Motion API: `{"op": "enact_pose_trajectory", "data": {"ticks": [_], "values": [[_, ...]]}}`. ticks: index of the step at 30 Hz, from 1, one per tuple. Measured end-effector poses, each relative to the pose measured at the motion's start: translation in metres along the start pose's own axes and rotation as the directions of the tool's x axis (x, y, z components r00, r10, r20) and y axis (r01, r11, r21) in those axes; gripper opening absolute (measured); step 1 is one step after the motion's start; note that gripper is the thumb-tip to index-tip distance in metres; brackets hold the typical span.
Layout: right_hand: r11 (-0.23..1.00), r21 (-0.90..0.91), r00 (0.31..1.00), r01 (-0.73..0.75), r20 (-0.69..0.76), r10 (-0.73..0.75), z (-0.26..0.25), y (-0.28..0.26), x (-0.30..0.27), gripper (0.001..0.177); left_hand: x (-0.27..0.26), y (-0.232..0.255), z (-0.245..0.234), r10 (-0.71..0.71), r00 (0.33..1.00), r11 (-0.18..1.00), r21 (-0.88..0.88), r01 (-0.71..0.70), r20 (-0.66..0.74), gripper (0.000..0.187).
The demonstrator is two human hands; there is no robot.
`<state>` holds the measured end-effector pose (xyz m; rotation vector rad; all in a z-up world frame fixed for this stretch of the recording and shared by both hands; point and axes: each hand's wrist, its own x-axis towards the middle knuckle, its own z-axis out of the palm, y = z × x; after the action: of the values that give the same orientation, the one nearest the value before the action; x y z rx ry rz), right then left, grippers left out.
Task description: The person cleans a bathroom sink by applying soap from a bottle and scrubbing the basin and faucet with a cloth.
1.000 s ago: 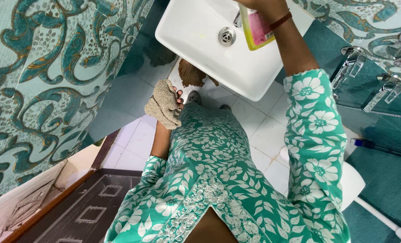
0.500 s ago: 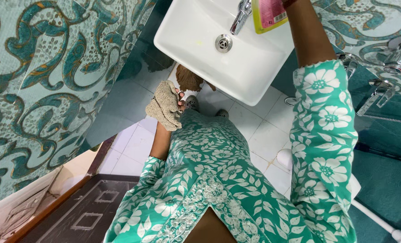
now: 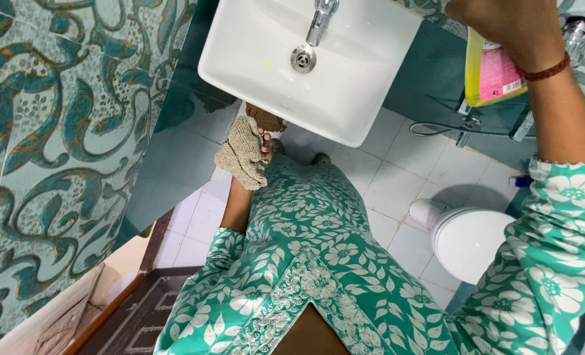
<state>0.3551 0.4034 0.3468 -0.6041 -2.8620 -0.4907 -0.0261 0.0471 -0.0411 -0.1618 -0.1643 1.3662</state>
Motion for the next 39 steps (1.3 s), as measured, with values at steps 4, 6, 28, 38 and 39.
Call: {"op": "enact_pose_trajectory", "data": {"ticks": [4,6,28,38,39], "values": [[0.982,-0.145,0.993,0.120,0.005,-0.121,-0.005,0.002,-0.024,0.005,0.014,-0.005,0.005,-0.020,0.999,1.000,0.011,0.020,0.026,0.055],[0.985,-0.119,0.992,0.125,0.022,-0.123,-0.011,-0.001,-0.025,0.006,0.016,-0.007,0.009,-0.028,0.999,0.999,0.026,0.027,0.022,0.055],[0.858,0.446,0.894,-0.253,0.447,0.032,-0.126,-0.102,0.024,0.097,-0.036,-0.054,0.033,0.355,0.919,0.934,0.110,-0.340,-0.169,0.050],[0.947,0.261,0.910,-0.187,0.410,0.066,-0.116,-0.069,0.034,0.095,-0.043,-0.063,0.016,0.385,0.917,0.921,0.105,-0.374,-0.103,0.053],[0.930,0.306,0.918,-0.205,0.389,0.075,-0.116,-0.067,0.034,0.095,-0.041,-0.063,0.013,0.373,0.924,0.926,0.088,-0.366,-0.088,0.052]]}}
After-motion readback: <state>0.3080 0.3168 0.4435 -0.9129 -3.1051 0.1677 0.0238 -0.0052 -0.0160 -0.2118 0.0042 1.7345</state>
